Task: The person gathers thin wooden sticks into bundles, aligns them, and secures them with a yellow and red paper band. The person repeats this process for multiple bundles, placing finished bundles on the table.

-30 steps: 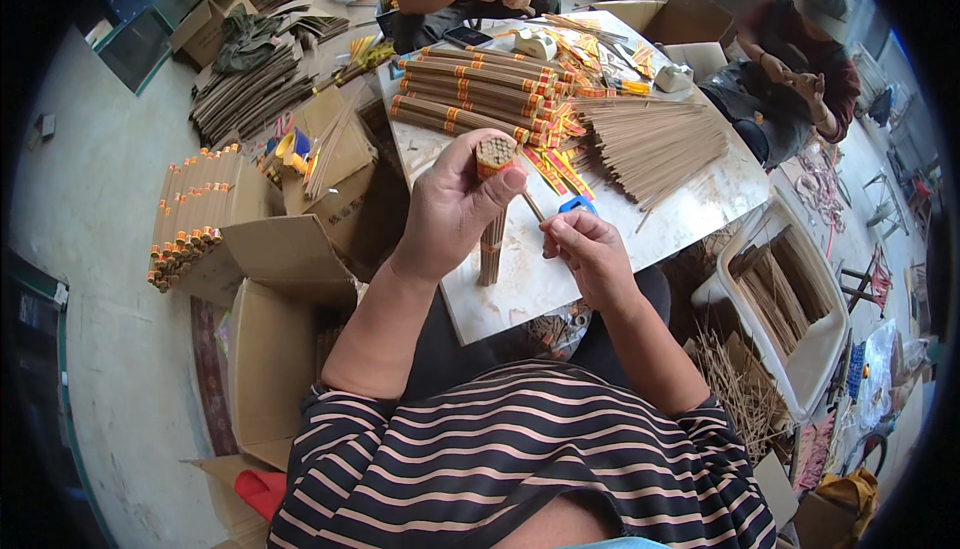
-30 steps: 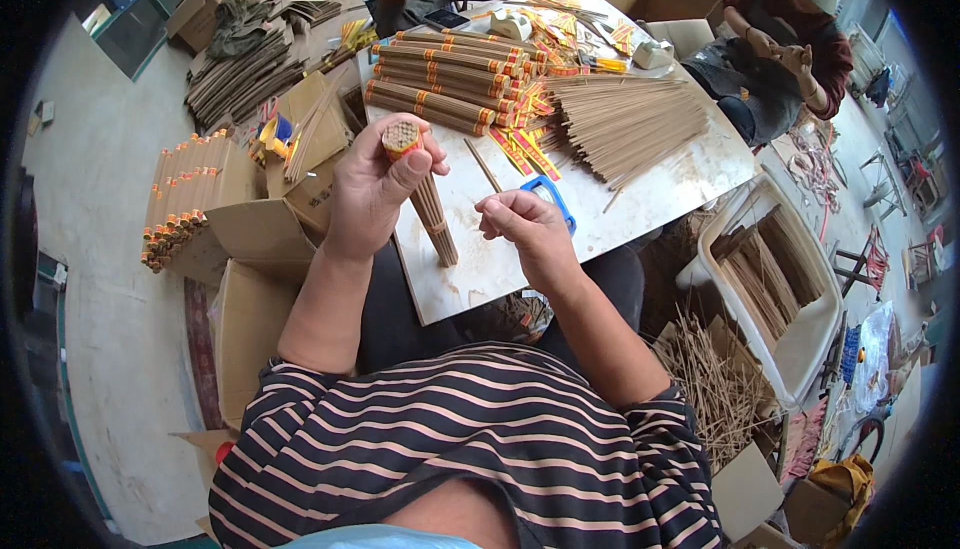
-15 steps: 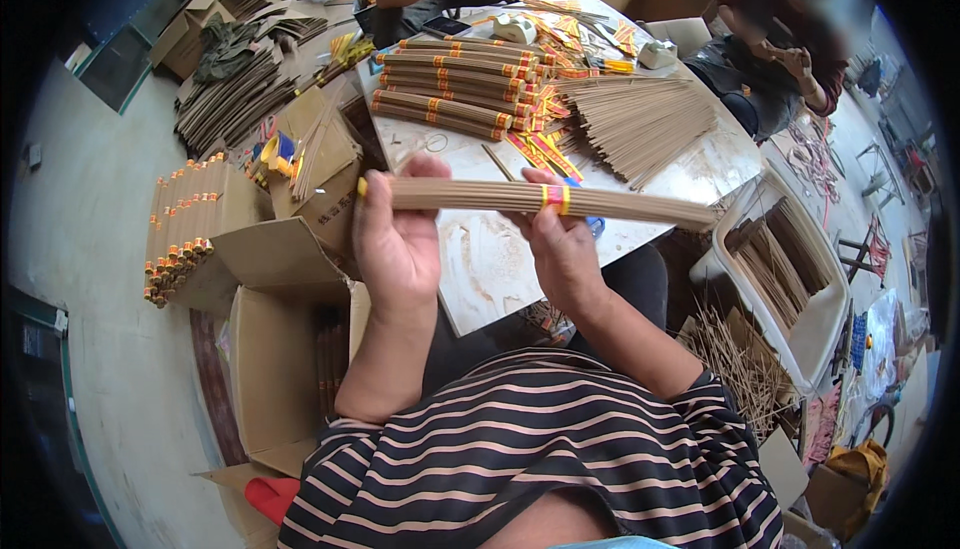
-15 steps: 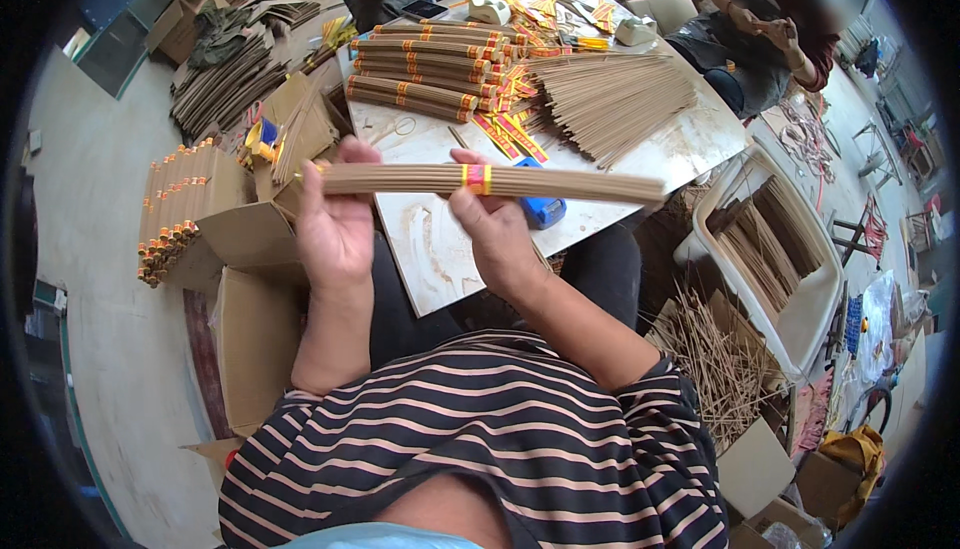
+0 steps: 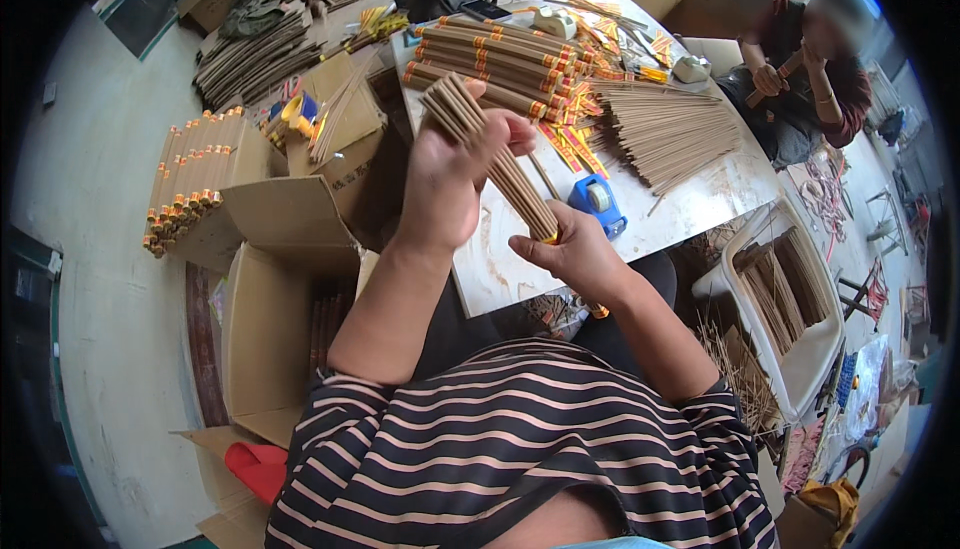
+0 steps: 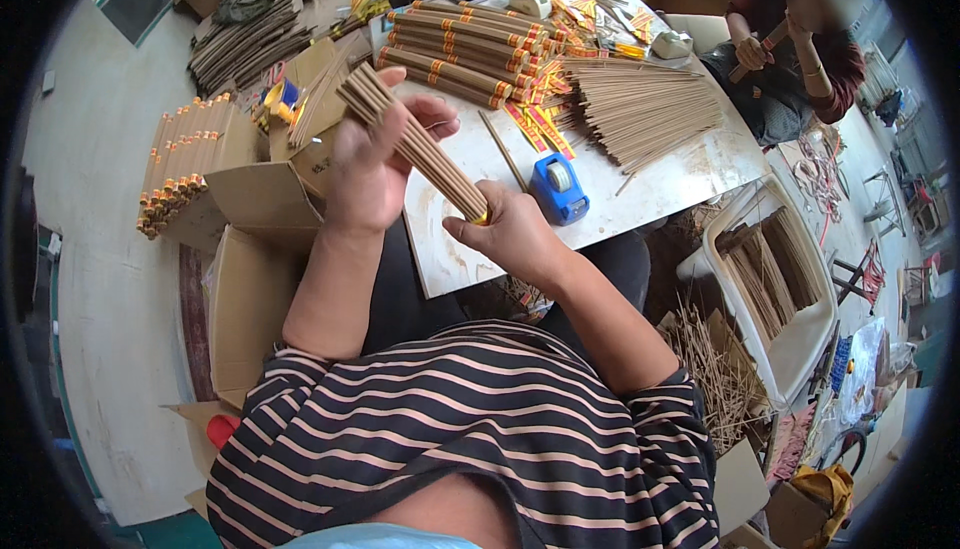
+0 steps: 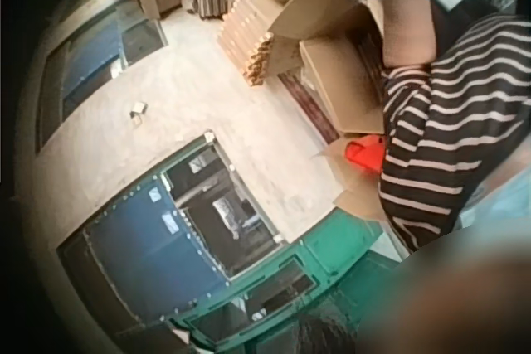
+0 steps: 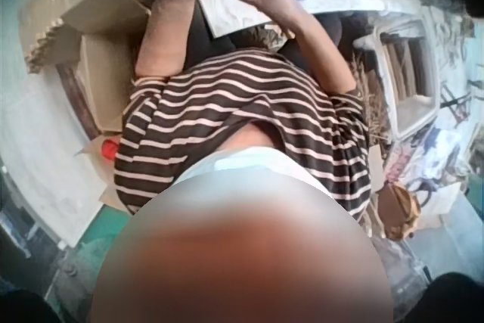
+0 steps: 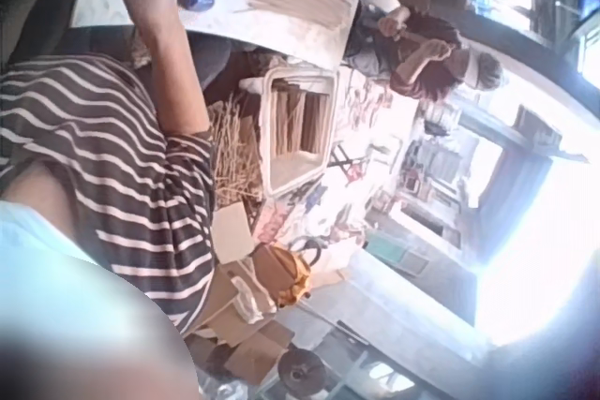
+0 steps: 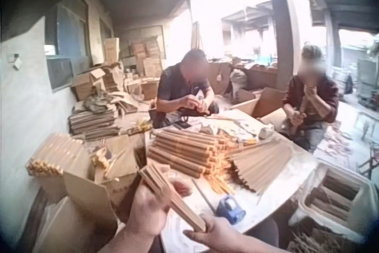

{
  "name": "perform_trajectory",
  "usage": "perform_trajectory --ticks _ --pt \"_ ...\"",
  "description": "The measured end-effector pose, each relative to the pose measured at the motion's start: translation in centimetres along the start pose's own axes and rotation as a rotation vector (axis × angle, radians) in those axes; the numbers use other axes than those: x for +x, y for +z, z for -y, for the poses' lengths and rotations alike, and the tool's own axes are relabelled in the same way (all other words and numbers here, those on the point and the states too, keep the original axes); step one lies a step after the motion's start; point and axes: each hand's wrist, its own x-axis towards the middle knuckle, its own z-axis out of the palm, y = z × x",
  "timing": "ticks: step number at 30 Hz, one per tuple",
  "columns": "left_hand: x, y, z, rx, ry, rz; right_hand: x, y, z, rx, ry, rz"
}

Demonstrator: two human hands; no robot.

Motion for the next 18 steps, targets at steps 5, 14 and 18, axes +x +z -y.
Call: perform_trajectory --ticks 5,14,18 --pt "1.5 -0.8 -1.2 -0.39 -0.162 -0.059 -0.8 0.1 0.7 0.112 0.198 0.254" --pt "1.0 0.5 -1.0 -0.275 -0.1 -0.144 -0.2 1.4 -0.2 0.179 0.123 0.186" --pt "0.8 0.3 -1.4 -0.483 -0.196 0.108 -0.5 1.3 0.8 0.298 0.154 0.311"
